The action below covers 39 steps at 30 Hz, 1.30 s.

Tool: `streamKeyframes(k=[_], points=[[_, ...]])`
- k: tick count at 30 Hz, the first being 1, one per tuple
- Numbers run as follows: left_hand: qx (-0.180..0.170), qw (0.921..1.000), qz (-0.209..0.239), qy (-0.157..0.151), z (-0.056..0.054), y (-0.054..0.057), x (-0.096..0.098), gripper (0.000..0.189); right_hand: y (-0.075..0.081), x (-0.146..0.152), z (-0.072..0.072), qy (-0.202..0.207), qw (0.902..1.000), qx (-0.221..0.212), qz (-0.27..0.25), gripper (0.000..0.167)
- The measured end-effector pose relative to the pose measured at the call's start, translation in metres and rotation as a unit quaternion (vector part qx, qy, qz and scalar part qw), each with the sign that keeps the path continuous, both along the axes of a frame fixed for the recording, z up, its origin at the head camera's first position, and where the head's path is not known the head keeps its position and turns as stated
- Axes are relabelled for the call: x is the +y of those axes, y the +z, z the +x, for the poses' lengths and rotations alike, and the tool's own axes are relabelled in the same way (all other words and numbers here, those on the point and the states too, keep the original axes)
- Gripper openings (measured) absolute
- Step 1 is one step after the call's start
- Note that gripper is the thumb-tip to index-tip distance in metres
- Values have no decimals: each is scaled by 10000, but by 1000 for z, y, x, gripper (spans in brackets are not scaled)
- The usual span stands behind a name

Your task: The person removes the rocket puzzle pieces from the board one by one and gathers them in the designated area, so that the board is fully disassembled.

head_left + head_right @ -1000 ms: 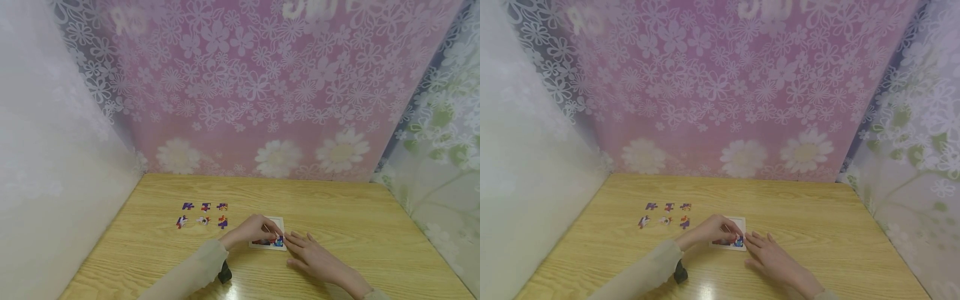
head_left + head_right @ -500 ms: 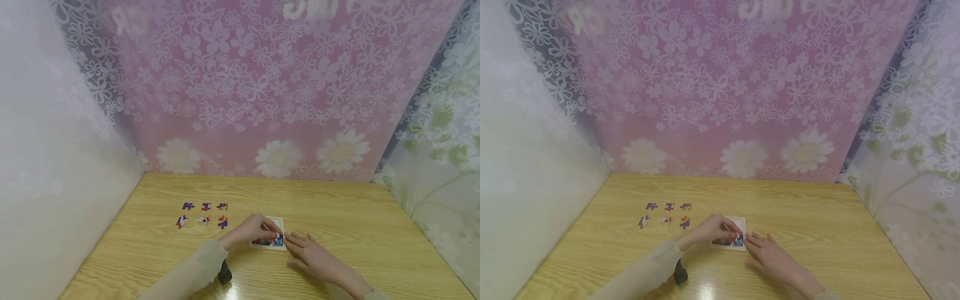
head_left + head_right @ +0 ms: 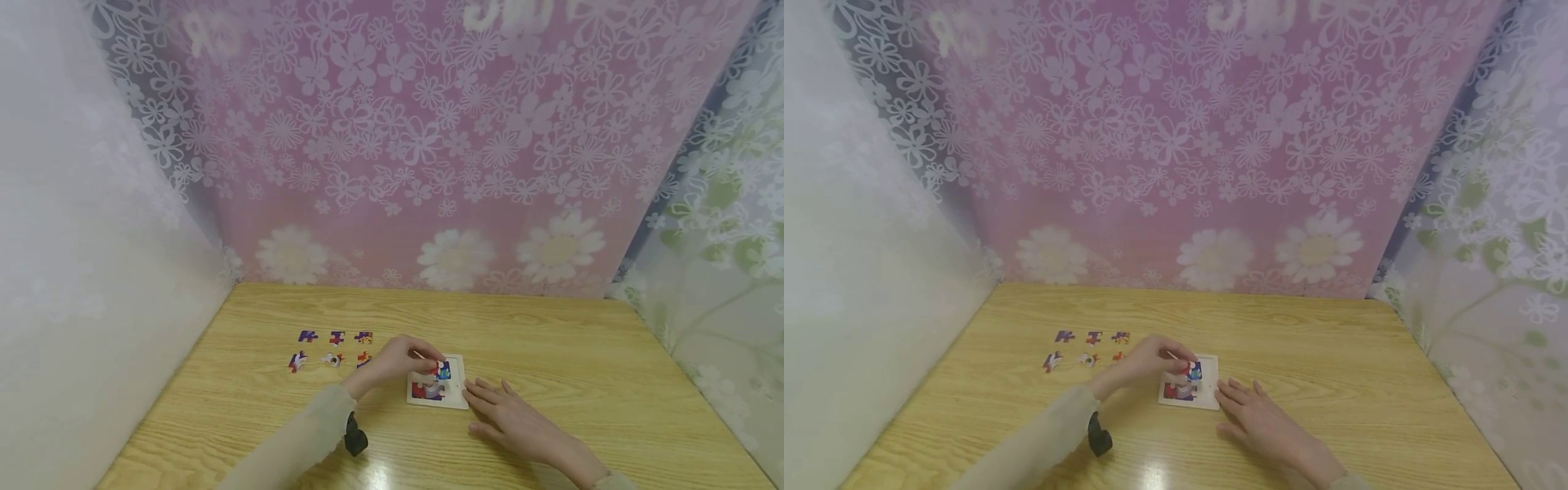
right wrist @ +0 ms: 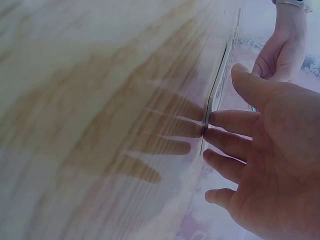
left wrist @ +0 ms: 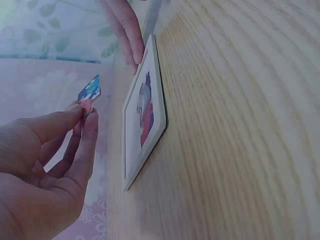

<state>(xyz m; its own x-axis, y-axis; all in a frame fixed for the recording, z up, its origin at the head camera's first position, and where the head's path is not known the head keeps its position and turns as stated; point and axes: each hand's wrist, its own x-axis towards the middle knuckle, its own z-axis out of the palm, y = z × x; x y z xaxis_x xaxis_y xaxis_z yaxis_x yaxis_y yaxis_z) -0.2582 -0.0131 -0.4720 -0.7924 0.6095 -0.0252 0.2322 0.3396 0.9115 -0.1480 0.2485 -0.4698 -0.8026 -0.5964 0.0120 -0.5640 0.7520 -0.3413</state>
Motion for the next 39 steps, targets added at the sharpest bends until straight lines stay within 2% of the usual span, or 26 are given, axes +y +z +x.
streamKeyframes(k=[9, 16, 19, 23, 30, 35, 39], points=[[-6, 9999, 31, 159, 0, 1, -23, 15, -1, 0, 0, 75, 9999, 118, 11, 63], [87, 9997, -8, 247, 2, 2, -49, 16, -1, 0, 1, 126, 9996, 260, 9, 62], [-14, 9994, 29, 334, 1, 0, -61, 16, -2, 0, 1, 125, 9995, 307, 0, 62], [-39, 9988, -88, 488, 2, -2, -77, 17, -1, 0, 2, 116, 9995, 290, -8, 62], [147, 9974, -276, 653, 7, -5, -102, 16, 1, 0, 2, 101, 9998, 185, -12, 63], [156, 9968, -427, 650, 10, -10, -117, 15, 1, 0, 2, 106, 9998, 183, -8, 63], [167, 9972, -505, 525, 15, -12, -125, 16, 1, 0, 2, 103, 9997, 238, -14, 63]])
